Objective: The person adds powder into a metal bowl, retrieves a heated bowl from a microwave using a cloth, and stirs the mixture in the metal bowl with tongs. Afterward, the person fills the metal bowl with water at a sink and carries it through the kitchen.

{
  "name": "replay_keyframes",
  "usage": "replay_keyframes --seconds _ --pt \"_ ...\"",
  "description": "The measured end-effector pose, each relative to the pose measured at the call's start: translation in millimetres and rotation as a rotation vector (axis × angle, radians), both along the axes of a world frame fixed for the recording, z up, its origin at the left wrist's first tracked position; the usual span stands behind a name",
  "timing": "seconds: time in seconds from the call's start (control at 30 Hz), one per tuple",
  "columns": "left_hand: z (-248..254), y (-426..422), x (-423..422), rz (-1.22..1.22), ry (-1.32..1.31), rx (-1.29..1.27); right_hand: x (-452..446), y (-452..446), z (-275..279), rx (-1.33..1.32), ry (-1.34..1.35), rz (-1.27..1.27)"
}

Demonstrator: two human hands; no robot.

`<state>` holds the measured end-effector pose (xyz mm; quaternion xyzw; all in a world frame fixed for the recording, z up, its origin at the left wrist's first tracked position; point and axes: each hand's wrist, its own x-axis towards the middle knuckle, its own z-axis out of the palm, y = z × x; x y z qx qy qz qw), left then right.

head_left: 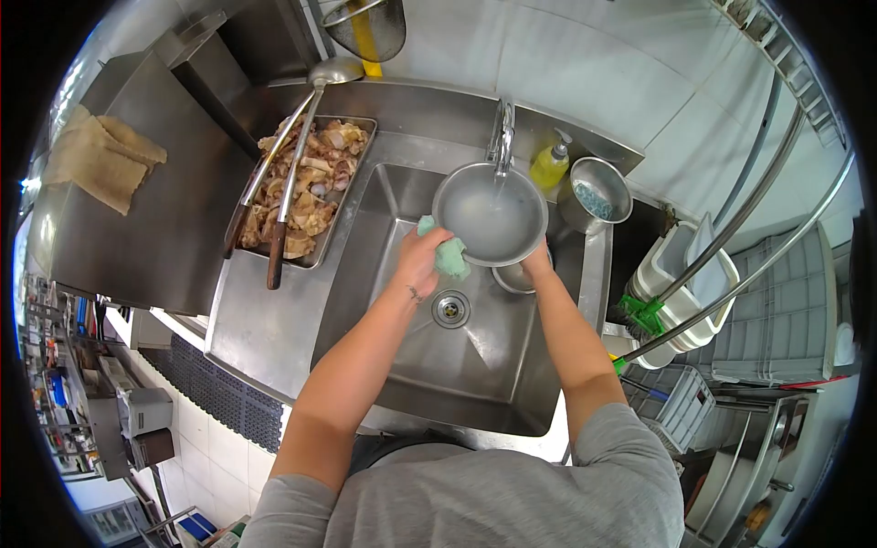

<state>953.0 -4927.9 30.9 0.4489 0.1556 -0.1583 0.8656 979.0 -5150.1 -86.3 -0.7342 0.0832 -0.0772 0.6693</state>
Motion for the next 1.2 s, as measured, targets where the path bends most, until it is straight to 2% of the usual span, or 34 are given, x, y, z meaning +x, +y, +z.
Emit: replay_keyframes --seconds 0.1,0.3,0.4,0.5,0.6,0.73,0.9,1.03,1.2 --pt "-3 -7 4 0.009 -0.038 0.03 -1 4 9 0.248 0.048 -0.036" --pt "6 15 -12 -0.016 0.035 0.0 13 -1 17 0.433 0.143 0.048" --pt "1 51 -31 0.019 0.041 0.037 17 9 33 0.253 0.152 0.283" --pt "-1 94 -52 0.094 0.035 0.087 13 25 81 -0.015 0.111 0.491" --pt "2 129 -73 0.158 -0.02 0.155 22 43 100 0.192 0.128 0.416" --pt "13 158 -100 0.265 0.011 0.194 29 52 124 0.301 0.211 0.199" --pt "9 172 -125 0.314 0.017 0.197 43 41 82 0.494 0.092 0.302" --pt "-1 168 -130 0.295 0.032 0.149 41 48 85 0.677 0.007 0.34" --pt "-6 159 -132 0.247 0.05 0.105 37 49 99 0.646 0.202 0.389"
